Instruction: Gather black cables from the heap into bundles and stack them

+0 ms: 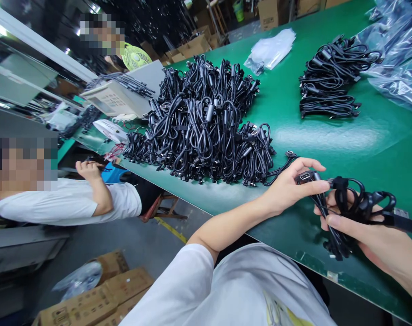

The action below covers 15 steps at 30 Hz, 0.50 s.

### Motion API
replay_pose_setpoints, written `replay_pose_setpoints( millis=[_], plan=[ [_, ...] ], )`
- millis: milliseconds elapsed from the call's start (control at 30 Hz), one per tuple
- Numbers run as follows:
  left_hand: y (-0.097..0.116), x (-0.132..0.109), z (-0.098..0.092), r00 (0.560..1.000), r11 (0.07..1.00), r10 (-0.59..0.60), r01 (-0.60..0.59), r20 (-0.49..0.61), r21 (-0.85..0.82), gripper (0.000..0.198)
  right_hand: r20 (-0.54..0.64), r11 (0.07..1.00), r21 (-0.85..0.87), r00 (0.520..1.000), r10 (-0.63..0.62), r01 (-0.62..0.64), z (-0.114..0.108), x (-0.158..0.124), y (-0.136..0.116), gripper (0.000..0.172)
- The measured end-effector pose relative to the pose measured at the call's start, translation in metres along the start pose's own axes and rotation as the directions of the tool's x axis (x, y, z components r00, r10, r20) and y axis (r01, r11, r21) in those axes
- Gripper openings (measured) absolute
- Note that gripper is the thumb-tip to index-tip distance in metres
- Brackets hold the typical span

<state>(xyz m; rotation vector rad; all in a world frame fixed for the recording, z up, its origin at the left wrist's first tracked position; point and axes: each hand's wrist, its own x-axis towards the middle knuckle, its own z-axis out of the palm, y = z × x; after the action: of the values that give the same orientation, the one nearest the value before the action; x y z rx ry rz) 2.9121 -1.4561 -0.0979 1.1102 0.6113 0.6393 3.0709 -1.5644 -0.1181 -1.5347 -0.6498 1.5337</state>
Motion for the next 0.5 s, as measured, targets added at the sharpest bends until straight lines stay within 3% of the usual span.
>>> replay_pose_setpoints(
  millis=[100,500],
  plan=[
    [0.0001,0.0008,-0.0006,1.000,1.000,0.005,-0.005,0.004,0.008,0.046,0.084,0.997,0.048,0.995,0.055,-0.059,0.0005,-0.0014,-0.0010,0.041],
    [0.0008,-0.0001,-0.0023,1.000,0.999,0.012,-0.013,0.004,0.043,0.045,0.089,0.990,0.112,0.993,0.076,-0.086,0.0015,-0.0005,-0.0017,0.042]
  ],
)
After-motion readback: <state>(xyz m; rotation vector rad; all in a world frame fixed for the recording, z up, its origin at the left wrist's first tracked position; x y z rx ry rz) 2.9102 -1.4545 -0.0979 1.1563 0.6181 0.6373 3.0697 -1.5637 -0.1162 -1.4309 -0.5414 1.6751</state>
